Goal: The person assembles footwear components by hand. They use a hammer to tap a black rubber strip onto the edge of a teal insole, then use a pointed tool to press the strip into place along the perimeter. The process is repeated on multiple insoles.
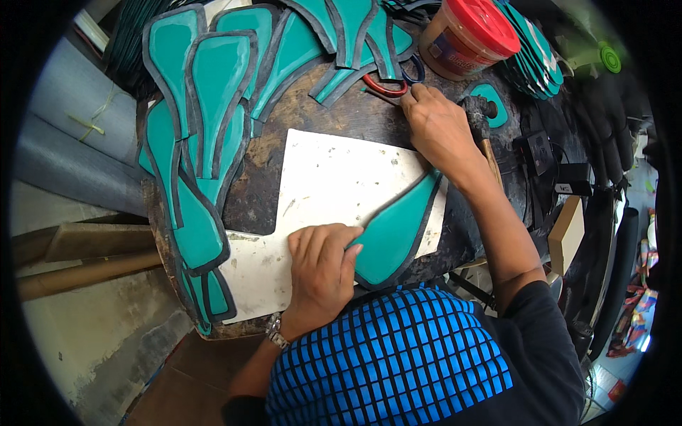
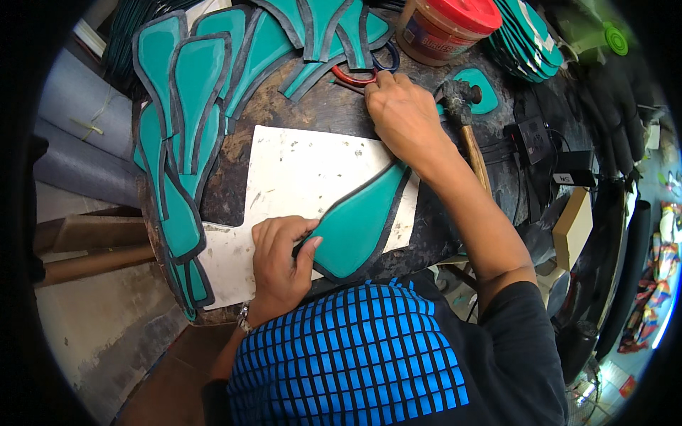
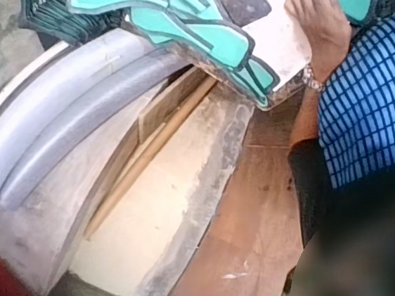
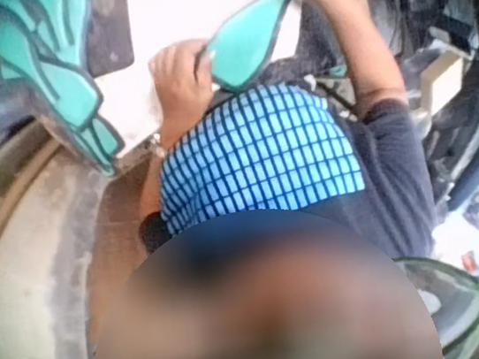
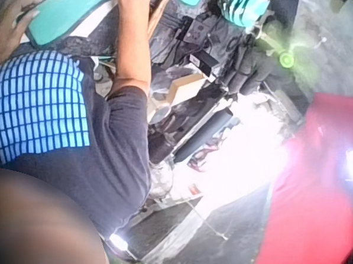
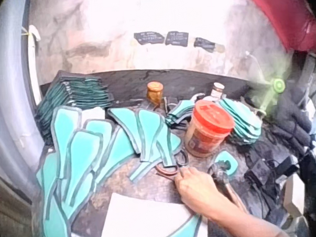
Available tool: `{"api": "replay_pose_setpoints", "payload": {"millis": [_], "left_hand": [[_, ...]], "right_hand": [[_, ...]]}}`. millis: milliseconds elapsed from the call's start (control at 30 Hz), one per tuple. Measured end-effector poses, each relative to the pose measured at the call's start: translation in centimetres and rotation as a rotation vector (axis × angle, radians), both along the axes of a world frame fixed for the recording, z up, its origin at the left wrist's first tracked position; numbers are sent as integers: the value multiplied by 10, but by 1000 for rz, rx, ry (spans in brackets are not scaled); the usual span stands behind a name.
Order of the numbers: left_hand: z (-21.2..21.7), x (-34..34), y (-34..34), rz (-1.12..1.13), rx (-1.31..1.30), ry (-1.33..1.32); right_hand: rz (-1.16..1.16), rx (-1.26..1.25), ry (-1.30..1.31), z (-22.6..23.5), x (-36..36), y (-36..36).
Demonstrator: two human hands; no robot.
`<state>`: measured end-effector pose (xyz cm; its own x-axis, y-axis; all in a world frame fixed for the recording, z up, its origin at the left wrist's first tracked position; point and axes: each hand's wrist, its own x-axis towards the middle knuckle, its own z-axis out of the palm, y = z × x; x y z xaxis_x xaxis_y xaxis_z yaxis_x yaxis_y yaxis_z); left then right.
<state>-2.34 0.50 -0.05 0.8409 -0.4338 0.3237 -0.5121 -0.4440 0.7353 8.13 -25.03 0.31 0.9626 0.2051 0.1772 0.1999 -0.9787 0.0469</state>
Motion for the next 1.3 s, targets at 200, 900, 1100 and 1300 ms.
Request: {"api": "replay_pose_setpoints", "payload": {"millis": [200, 900, 1100, 1300], "left_hand": [[0, -3, 6, -31, 38, -415], [4, 9, 9, -81, 116, -350], [4, 23, 10, -87, 217, -9], [10, 23, 11, -128, 292, 31]], "right_hand": [[-80, 536, 4, 32, -20, -2], [83, 1387, -243, 31, -123, 18], [88, 1279, -3, -1, -120, 43], [338, 1151, 13, -5, -117, 41]]}}
